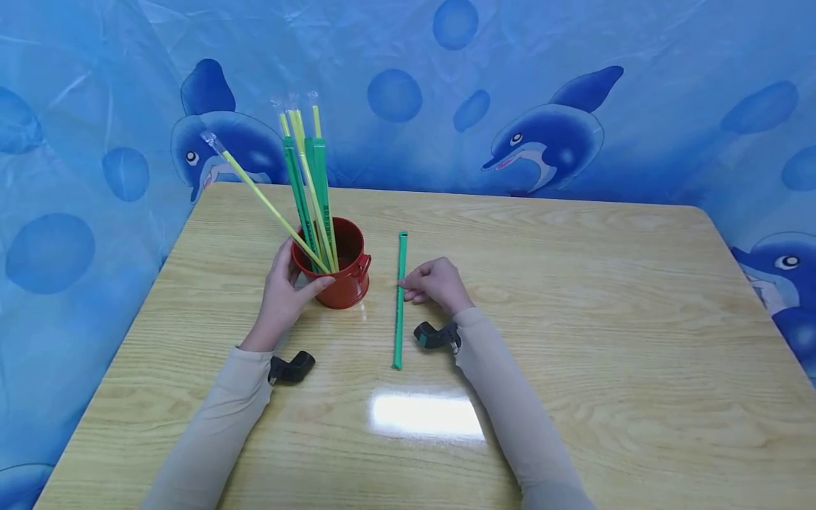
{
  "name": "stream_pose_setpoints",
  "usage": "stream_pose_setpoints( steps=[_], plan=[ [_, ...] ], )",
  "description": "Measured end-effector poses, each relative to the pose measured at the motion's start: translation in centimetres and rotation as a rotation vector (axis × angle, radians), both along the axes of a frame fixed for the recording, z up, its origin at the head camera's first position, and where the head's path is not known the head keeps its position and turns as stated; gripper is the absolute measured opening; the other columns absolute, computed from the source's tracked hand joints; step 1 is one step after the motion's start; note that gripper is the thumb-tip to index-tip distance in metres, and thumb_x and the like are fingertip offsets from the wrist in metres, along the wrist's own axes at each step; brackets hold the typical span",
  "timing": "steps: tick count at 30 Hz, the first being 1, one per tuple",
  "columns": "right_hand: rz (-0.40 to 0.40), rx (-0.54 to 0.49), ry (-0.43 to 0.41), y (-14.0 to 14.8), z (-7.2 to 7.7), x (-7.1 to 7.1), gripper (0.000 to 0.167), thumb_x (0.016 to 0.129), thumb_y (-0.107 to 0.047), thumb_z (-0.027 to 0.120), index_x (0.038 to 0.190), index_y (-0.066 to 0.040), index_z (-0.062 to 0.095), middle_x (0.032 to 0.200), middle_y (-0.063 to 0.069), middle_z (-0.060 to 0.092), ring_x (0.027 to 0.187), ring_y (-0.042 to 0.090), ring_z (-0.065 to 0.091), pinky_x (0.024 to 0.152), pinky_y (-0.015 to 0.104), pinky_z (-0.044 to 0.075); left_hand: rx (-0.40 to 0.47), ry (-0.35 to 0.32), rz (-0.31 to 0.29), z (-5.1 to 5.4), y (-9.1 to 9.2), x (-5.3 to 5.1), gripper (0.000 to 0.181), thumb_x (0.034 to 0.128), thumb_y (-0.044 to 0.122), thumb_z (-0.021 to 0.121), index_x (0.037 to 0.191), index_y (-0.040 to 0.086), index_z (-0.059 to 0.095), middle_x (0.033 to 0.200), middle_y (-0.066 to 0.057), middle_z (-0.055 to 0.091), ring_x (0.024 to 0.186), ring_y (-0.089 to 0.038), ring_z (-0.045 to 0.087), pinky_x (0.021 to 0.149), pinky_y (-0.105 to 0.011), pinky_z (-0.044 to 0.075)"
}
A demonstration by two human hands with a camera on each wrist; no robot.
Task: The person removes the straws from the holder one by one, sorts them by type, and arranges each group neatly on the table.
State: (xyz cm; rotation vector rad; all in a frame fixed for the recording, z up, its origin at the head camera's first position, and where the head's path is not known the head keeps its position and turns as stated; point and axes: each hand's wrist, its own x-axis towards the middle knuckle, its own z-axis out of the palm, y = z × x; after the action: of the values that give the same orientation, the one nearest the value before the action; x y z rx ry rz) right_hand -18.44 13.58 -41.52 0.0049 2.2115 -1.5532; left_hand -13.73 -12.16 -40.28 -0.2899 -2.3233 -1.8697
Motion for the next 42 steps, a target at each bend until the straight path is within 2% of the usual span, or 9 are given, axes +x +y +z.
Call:
stream_pose_setpoints(
  steps=[9, 20, 35, 42],
  plan=[
    [0.017, 0.02, 0.021, 0.28, 0.45, -0.62, 0.022, 0.089, -0.012, 0.066, 0.092, 0.01, 0.069, 0.069, 0.006, 0.068, 0.059, 0.011, 0.064, 0.056, 0.02, 0.054, 0.003, -0.007, -0.004, 0.69, 0.19, -0.46, 0.081, 0.0837, 0.014, 0.073, 0.149, 0.014, 0.024, 0.146, -0.006, 0.03, 0.135, -0.017, 0.029, 0.11, -0.037, 0.03],
    [0.023, 0.072, 0.012, 0.59, 0.6, -0.47, 0.022, 0.088, -0.014, 0.068, 0.09, 0.008, 0.07, 0.068, 0.007, 0.068, 0.058, 0.012, 0.065, 0.055, 0.021, 0.054, -0.004, 0.005, -0.009, 0.64, 0.56, -0.55, 0.083, 0.0818, 0.015, 0.075, 0.148, 0.012, 0.025, 0.146, -0.007, 0.03, 0.134, -0.017, 0.03, 0.109, -0.037, 0.031],
    [0.026, 0.075, 0.011, 0.98, 0.42, -0.76, 0.02, 0.089, -0.013, 0.066, 0.092, 0.006, 0.07, 0.072, 0.008, 0.069, 0.06, 0.013, 0.066, 0.057, 0.023, 0.055, -0.009, -0.004, -0.012, 0.63, 0.76, -0.75, 0.083, 0.0823, 0.015, 0.074, 0.148, 0.011, 0.024, 0.146, -0.008, 0.03, 0.134, -0.019, 0.029, 0.108, -0.04, 0.032],
    [0.036, 0.037, 0.02, 0.8, 0.55, -0.89, 0.02, 0.089, -0.011, 0.066, 0.092, 0.008, 0.069, 0.071, 0.007, 0.069, 0.059, 0.012, 0.066, 0.056, 0.022, 0.055, -0.013, -0.008, -0.002, 0.79, 0.59, -0.86, 0.084, 0.0814, 0.015, 0.075, 0.148, 0.011, 0.024, 0.146, -0.008, 0.031, 0.134, -0.02, 0.029, 0.108, -0.04, 0.032]
  ],
)
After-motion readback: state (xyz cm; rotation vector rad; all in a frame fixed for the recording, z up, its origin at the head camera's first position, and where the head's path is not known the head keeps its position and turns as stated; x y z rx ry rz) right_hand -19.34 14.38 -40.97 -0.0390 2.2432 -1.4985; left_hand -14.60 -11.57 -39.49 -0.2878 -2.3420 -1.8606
